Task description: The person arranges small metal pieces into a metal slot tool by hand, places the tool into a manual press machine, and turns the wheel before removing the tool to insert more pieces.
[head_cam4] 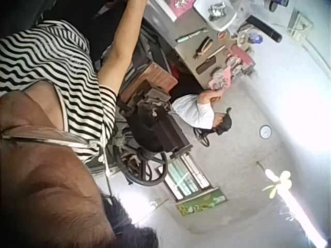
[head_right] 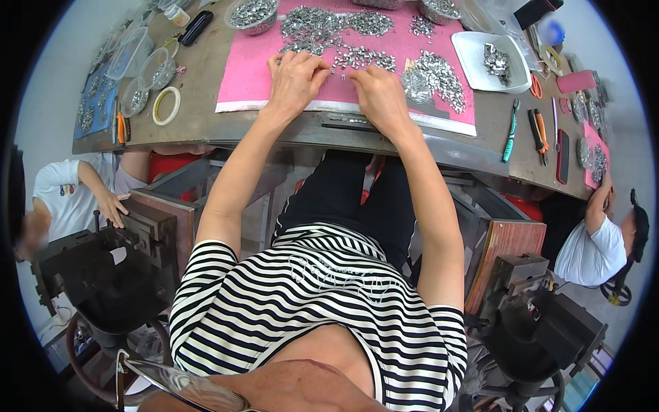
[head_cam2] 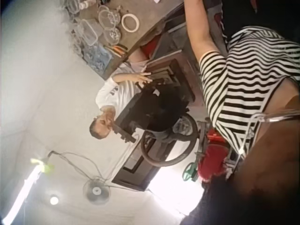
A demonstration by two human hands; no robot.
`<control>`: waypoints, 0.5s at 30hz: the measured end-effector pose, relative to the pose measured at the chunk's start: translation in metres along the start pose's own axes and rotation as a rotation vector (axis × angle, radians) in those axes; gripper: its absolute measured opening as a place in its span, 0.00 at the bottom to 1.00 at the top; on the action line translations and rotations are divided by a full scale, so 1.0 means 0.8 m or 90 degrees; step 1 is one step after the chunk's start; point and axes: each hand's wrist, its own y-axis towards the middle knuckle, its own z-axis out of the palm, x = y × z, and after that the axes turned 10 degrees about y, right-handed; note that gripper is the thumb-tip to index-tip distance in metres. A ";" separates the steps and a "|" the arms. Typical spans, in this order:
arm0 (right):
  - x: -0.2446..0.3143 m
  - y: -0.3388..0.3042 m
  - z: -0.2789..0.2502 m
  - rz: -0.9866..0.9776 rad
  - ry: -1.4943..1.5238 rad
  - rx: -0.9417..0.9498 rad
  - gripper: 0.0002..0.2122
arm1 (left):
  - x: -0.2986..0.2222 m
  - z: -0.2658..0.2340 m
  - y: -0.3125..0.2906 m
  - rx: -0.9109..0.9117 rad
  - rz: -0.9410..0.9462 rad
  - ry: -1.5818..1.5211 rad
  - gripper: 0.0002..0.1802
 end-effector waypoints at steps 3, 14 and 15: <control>-0.014 0.017 0.024 -0.031 -0.100 -0.001 0.04 | -0.002 0.001 -0.002 -0.009 0.004 0.033 0.07; 0.014 -0.030 -0.028 0.058 0.097 0.019 0.05 | 0.004 0.004 -0.002 0.029 -0.002 0.027 0.09; 0.018 -0.042 -0.035 0.090 0.157 0.013 0.05 | 0.005 0.007 -0.001 0.029 -0.003 0.025 0.09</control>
